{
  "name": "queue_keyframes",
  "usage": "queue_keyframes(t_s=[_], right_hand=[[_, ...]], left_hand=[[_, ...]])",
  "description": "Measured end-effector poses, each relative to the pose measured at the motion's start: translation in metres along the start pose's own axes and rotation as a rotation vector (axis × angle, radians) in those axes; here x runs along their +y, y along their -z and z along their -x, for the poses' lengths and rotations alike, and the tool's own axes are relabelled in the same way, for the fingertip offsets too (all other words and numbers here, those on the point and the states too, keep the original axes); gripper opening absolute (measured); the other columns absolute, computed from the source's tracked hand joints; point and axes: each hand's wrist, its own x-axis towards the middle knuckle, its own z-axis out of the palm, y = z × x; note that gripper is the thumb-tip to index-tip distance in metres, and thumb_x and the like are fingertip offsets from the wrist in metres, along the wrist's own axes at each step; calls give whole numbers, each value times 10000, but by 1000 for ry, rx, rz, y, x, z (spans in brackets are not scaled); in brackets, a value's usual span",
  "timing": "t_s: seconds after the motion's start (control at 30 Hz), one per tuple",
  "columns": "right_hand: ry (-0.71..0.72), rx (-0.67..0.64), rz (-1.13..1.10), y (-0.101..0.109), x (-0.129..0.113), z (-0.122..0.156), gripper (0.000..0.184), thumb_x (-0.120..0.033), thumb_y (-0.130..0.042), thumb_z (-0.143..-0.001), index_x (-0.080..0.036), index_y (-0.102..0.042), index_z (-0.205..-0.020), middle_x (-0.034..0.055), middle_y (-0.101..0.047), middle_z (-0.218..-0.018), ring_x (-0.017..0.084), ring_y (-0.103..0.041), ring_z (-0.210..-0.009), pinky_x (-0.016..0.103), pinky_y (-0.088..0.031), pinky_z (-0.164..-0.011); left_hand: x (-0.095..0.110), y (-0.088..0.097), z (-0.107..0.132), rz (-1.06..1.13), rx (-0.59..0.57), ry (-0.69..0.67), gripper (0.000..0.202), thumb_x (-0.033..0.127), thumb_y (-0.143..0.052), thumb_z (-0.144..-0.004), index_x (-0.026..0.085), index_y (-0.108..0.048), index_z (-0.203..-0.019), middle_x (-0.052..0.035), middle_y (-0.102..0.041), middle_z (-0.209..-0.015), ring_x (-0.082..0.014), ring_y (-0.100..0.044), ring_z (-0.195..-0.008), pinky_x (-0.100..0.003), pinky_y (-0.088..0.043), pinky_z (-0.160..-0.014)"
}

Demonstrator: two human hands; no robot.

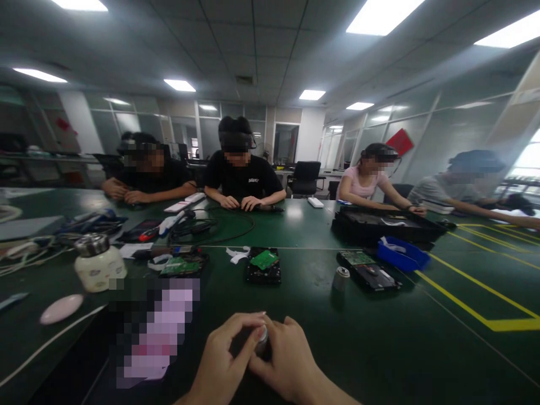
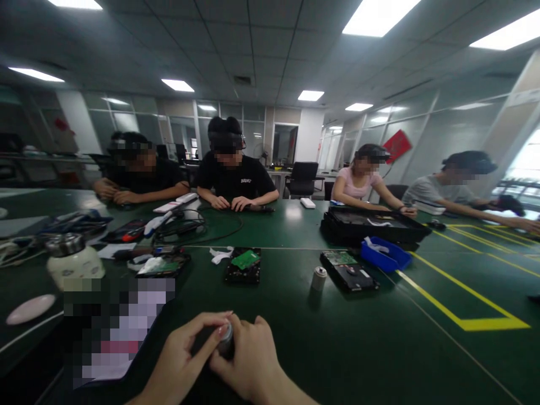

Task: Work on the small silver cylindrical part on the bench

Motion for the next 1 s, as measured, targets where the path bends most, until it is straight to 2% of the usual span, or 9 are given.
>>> queue_keyframes(t_s=[0.2, 0.33, 0.5, 0.63, 0.77, 0.87, 1.0], right_hand=[[5, 10, 39, -4, 3, -1, 161, -310, -553, -751, -210, -569, -876, 11, -691, -817, 200, -623, -666, 292, -289, -630], [19, 14, 33, -6, 6, -3, 169, -340, -560, -750, -211, -566, -860, 10, -689, -803, 203, -623, -657, 295, -277, -615], [14, 18, 17, -7, 7, -4, 199, -361, -575, -729, -208, -561, -856, 11, -690, -791, 209, -629, -659, 295, -284, -611], [5, -20, 2, -7, 9, -3, 193, -343, -561, -743, -211, -567, -884, 18, -698, -807, 208, -639, -678, 292, -304, -625], [0, -16, -16, -8, 10, -2, 169, -323, -537, -770, -210, -578, -889, 37, -709, -851, 226, -651, -733, 319, -325, -699], [-6, -20, -19, -7, 9, -1, 130, -313, -513, -790, -206, -574, -831, 38, -707, -820, 213, -643, -689, 323, -325, -699], [7, -27, -19, -4, 7, -2, 156, -318, -508, -802, -213, -562, -904, 29, -703, -847, 199, -640, -693, 300, -327, -679]], left_hand=[[-3, 0, -2, -38, 1, -125, 93, 185, -534, -877, 202, -617, -839, -36, -665, -876, -171, -655, -850, -257, -525, -763], [0, 0, -4, -77, 1, -157, 101, 164, -514, -869, 195, -597, -820, -42, -645, -895, -169, -644, -847, -257, -519, -749], [-2, 0, -4, -154, 68, -199, 89, 131, -546, -821, 201, -596, -844, -38, -644, -873, -187, -637, -881, -284, -522, -771], [-8, 2, -4, -146, 103, -158, 96, 134, -571, -801, 201, -609, -858, -41, -652, -894, -179, -655, -841, -283, -538, -745], [-4, 4, -3, -119, 30, -120, 190, 142, -561, -816, 230, -652, -957, -40, -667, -987, -188, -653, -931, -307, -530, -822], [2, 5, -5, -147, -4, -79, 230, 163, -575, -821, 257, -660, -1013, -37, -672, -1033, -202, -636, -981, -331, -517, -860], [5, 3, -6, -177, 59, -76, 275, 147, -584, -797, 227, -618, -1057, -64, -655, -1036, -225, -610, -1004, -371, -506, -872]])
